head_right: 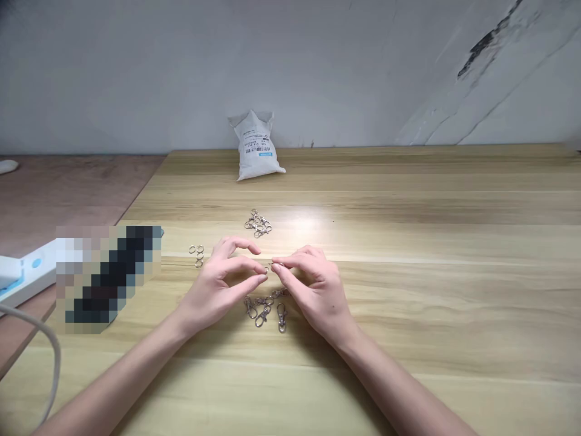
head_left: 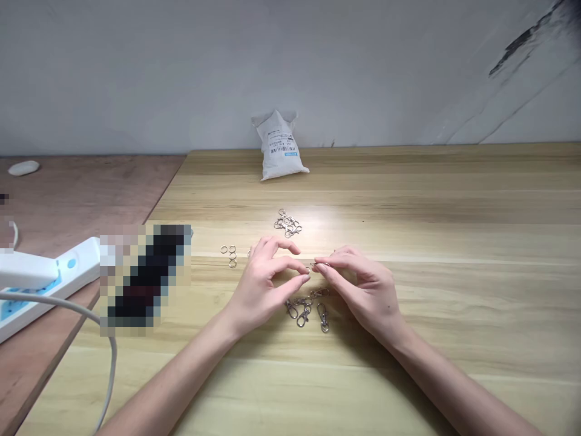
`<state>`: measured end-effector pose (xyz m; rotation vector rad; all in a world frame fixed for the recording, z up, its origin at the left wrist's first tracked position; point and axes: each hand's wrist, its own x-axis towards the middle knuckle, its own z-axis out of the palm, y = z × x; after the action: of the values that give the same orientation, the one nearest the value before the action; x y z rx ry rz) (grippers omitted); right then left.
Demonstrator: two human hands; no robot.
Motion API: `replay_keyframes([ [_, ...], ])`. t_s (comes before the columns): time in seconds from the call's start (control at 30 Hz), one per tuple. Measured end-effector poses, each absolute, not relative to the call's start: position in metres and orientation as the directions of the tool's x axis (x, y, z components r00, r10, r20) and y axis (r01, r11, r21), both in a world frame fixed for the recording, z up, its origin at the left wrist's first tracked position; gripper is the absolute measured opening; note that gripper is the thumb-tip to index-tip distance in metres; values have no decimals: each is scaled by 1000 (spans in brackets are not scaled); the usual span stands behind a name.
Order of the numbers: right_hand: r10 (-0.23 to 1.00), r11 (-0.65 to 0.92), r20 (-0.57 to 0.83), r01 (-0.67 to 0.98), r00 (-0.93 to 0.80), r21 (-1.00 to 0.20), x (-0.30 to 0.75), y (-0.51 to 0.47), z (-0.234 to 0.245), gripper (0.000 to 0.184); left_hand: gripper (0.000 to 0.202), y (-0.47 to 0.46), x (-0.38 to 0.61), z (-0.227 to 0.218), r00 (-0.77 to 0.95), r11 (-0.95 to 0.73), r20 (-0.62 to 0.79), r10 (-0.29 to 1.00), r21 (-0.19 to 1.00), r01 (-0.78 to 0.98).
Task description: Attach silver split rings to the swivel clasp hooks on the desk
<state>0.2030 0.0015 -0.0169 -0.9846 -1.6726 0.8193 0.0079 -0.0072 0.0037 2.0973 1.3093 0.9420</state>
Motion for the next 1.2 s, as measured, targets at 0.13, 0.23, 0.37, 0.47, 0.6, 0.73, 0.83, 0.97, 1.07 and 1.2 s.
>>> replay_keyframes([
  [0.13, 898, 435, 394, 250, -198, -865, 204, 3, -17, 13, 6, -5, 6, 5, 265, -414, 318, 910, 694, 589],
  [0.23, 860, 506, 453, 285, -235, -814, 207, 6, -19, 15, 6, -4, 5, 5, 263, -423, 332, 906, 689, 589],
  [0.37, 825, 557, 476, 291, -305, -778, 210, 8, -22, 13, 8, -5, 5, 5, 254, -428, 345, 904, 698, 574],
  [0.47, 821, 558, 466, 290, -330, -777, 209, 7, -22, 11, 8, -5, 5, 3, 238, -411, 335, 912, 724, 554],
  [0.6, 807, 581, 484, 309, -338, -753, 209, 6, -20, 10, 6, -5, 6, 1, 210, -387, 325, 922, 752, 534],
  [0.73, 798, 598, 506, 318, -328, -736, 208, 5, -17, 8, 6, -5, 6, 1, 187, -370, 320, 929, 776, 511],
  [0.83, 792, 608, 528, 324, -307, -725, 208, 3, -15, 9, 5, -5, 6, 2, 187, -361, 309, 933, 793, 491],
  [0.97, 794, 608, 536, 341, -287, -717, 207, 2, -16, 10, 6, -6, 6, 2, 187, -348, 294, 937, 805, 480],
  [1.07, 795, 606, 535, 345, -287, -716, 206, 2, -16, 11, 7, -7, 7, 3, 192, -346, 288, 938, 807, 479],
  [1.2, 790, 613, 551, 341, -267, -713, 208, 1, -13, 12, 7, -6, 6, 3, 189, -350, 295, 937, 802, 484],
])
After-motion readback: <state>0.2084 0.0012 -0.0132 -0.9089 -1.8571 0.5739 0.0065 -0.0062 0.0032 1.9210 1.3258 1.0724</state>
